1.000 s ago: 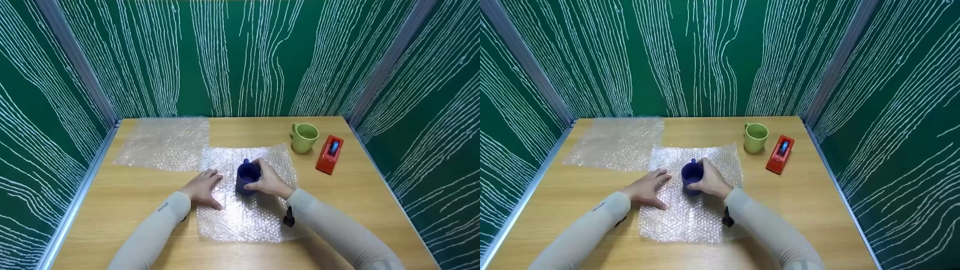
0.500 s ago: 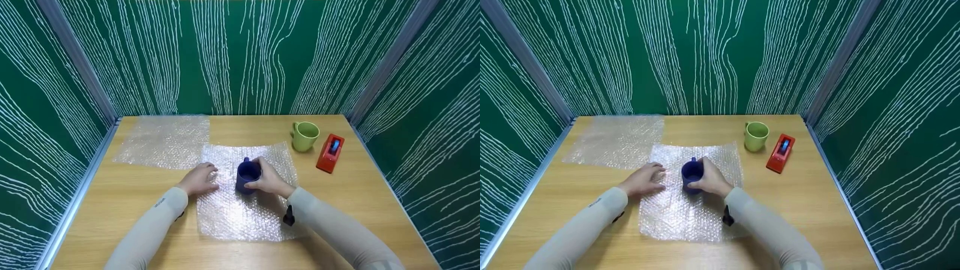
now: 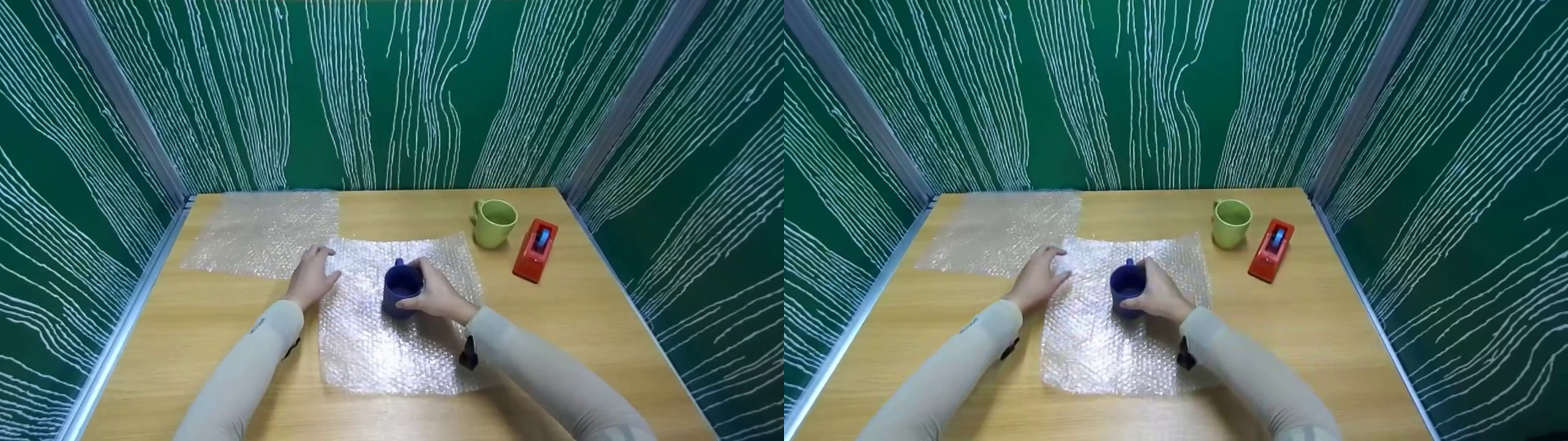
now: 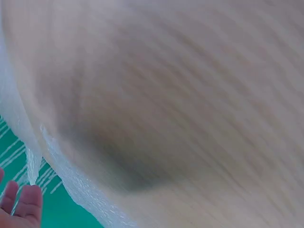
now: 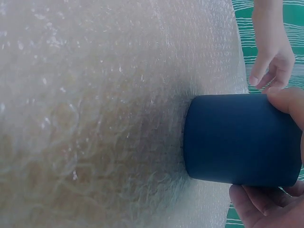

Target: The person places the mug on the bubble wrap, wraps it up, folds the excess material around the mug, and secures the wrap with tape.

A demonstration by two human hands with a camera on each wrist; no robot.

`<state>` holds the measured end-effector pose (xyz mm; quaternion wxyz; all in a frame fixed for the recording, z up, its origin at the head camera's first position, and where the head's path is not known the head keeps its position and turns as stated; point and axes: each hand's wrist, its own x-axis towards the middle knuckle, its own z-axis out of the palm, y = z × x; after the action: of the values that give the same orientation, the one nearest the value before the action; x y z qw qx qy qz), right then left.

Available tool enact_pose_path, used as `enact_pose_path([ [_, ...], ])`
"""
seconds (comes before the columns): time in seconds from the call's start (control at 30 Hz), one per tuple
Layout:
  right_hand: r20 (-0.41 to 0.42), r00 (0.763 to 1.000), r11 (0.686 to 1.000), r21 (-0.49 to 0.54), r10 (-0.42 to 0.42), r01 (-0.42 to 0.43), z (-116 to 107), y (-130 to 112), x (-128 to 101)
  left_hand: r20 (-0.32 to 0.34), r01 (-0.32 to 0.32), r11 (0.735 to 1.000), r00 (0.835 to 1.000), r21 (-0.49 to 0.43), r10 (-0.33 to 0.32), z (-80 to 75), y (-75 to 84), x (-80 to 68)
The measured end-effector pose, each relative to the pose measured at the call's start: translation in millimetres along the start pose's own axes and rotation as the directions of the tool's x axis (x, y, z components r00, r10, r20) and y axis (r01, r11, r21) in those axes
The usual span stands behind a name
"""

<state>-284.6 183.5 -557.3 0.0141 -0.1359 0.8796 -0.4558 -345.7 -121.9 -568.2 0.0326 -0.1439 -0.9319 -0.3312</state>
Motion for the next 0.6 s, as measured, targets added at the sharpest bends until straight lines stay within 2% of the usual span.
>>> enact_pose_path([
  [0.1,-0.001,1.000,1.000,-0.005,-0.001,0.001,0.0,-0.1,-0.3,-0.009,0.070,0.997,0.997,-0.031,-0.070,-1.5,-0.3,4.6],
  [0.23,0.003,1.000,1.000,-0.006,0.003,-0.003,0.0,-0.1,-0.7,0.017,0.152,0.985,0.988,-0.086,-0.151,-2.8,-0.6,9.9],
  [0.4,0.001,1.000,1.000,0.005,0.002,-0.002,-0.7,-0.9,-1.5,0.045,0.211,0.966,0.977,-0.150,-0.207,-1.1,-2.0,15.9],
  [0.6,0.004,1.000,1.000,0.006,-0.001,0.001,-1.5,-0.6,-2.1,0.050,0.263,0.940,0.965,-0.219,-0.259,2.0,-4.3,21.0],
])
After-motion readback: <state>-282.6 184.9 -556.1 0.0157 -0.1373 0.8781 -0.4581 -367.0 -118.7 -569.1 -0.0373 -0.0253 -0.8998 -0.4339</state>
